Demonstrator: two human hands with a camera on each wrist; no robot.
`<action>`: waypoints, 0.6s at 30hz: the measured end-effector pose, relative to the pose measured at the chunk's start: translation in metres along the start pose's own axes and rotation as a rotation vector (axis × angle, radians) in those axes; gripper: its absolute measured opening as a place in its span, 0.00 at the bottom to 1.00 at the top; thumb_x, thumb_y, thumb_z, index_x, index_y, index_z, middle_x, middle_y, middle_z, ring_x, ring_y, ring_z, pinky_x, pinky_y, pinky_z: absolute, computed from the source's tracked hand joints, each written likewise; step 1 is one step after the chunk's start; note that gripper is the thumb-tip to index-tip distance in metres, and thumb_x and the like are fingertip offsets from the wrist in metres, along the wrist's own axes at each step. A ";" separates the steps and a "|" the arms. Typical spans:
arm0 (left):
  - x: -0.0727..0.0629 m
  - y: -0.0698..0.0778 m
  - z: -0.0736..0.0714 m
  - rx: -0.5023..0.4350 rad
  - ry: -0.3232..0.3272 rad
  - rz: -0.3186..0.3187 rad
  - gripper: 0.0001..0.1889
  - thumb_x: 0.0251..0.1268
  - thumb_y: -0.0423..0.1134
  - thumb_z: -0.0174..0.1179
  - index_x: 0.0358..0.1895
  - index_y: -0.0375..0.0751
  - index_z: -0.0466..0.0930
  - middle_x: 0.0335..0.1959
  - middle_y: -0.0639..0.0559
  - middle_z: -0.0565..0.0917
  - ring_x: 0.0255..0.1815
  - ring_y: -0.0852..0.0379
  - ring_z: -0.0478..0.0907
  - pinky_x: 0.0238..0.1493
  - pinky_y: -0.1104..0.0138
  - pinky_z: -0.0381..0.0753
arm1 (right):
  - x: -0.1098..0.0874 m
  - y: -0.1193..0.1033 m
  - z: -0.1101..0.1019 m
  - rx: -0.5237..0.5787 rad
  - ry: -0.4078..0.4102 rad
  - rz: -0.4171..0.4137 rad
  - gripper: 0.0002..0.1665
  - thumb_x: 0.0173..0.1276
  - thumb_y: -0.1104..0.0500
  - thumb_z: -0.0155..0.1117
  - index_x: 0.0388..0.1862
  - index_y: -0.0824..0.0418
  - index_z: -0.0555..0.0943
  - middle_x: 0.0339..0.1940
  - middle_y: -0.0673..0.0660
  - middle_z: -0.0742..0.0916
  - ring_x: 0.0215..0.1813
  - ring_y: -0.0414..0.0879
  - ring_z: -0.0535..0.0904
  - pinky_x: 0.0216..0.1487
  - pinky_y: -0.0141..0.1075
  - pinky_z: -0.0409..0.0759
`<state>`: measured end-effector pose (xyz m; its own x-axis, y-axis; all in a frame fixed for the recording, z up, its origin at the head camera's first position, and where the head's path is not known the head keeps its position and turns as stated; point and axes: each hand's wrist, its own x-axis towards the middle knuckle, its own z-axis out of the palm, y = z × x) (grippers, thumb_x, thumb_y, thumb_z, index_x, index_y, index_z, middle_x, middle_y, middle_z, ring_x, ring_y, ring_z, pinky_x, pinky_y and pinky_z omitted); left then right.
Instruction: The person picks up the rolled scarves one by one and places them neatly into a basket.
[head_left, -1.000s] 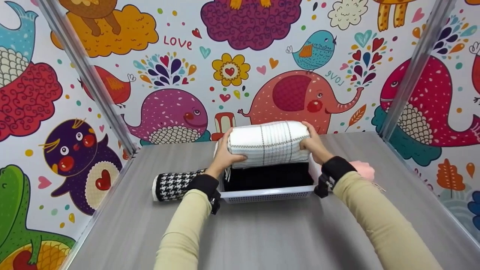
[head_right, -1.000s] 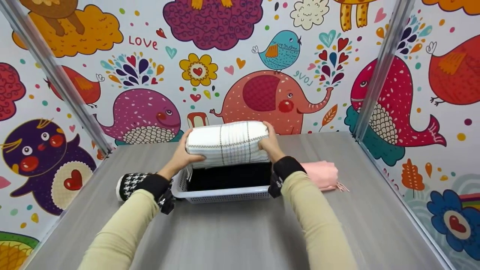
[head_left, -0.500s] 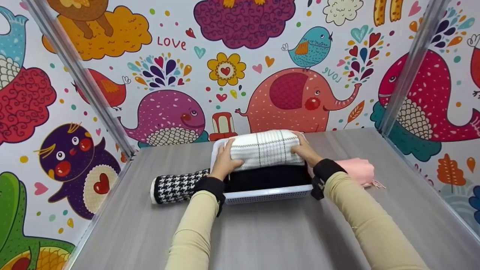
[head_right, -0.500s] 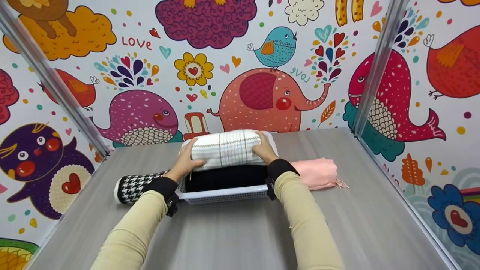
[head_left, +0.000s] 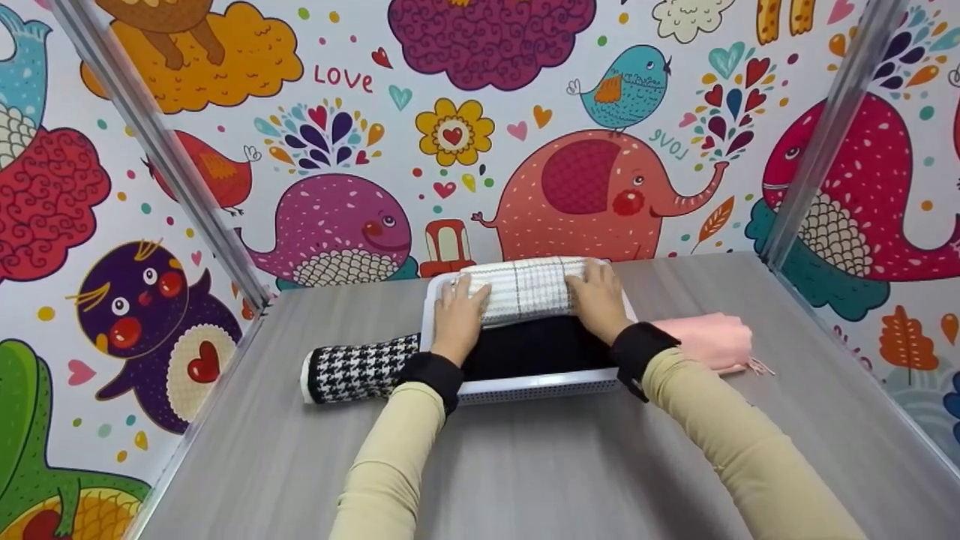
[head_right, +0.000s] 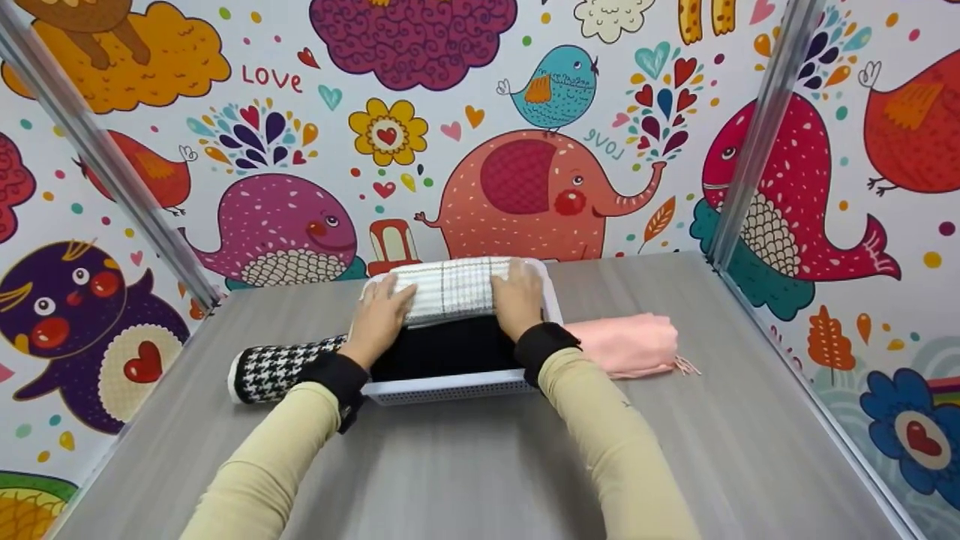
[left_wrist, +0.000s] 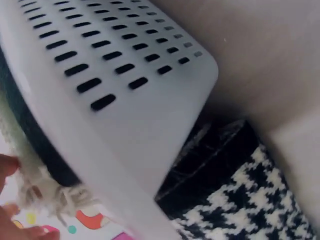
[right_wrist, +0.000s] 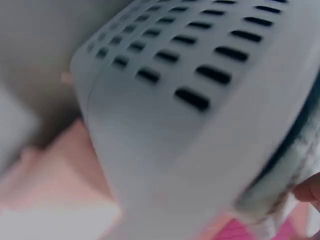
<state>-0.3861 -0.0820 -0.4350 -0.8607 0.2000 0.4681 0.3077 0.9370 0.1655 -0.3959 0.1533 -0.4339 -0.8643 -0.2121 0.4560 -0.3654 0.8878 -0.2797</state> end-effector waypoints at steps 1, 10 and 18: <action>-0.001 0.001 0.001 0.017 0.036 0.041 0.16 0.61 0.36 0.54 0.52 0.49 0.77 0.55 0.41 0.72 0.52 0.38 0.68 0.41 0.52 0.74 | -0.001 -0.002 0.001 -0.065 0.032 -0.063 0.18 0.56 0.69 0.56 0.47 0.64 0.79 0.49 0.71 0.75 0.48 0.68 0.70 0.45 0.58 0.69; -0.007 0.004 -0.002 0.032 0.103 0.169 0.11 0.56 0.30 0.52 0.38 0.43 0.82 0.32 0.45 0.77 0.35 0.46 0.73 0.35 0.57 0.71 | -0.006 -0.009 -0.004 -0.136 -0.111 -0.227 0.22 0.56 0.72 0.54 0.51 0.62 0.79 0.36 0.70 0.79 0.35 0.63 0.77 0.34 0.52 0.75; -0.010 0.005 -0.010 -0.008 -0.023 0.143 0.13 0.57 0.29 0.54 0.45 0.42 0.81 0.38 0.43 0.78 0.39 0.44 0.75 0.43 0.55 0.72 | -0.011 -0.005 -0.012 0.003 -0.237 -0.181 0.31 0.54 0.72 0.54 0.60 0.65 0.71 0.53 0.75 0.74 0.50 0.66 0.74 0.47 0.54 0.74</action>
<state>-0.3716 -0.0825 -0.4303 -0.8169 0.3383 0.4671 0.4312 0.8961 0.1052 -0.3806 0.1562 -0.4279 -0.8413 -0.4572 0.2885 -0.5221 0.8255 -0.2143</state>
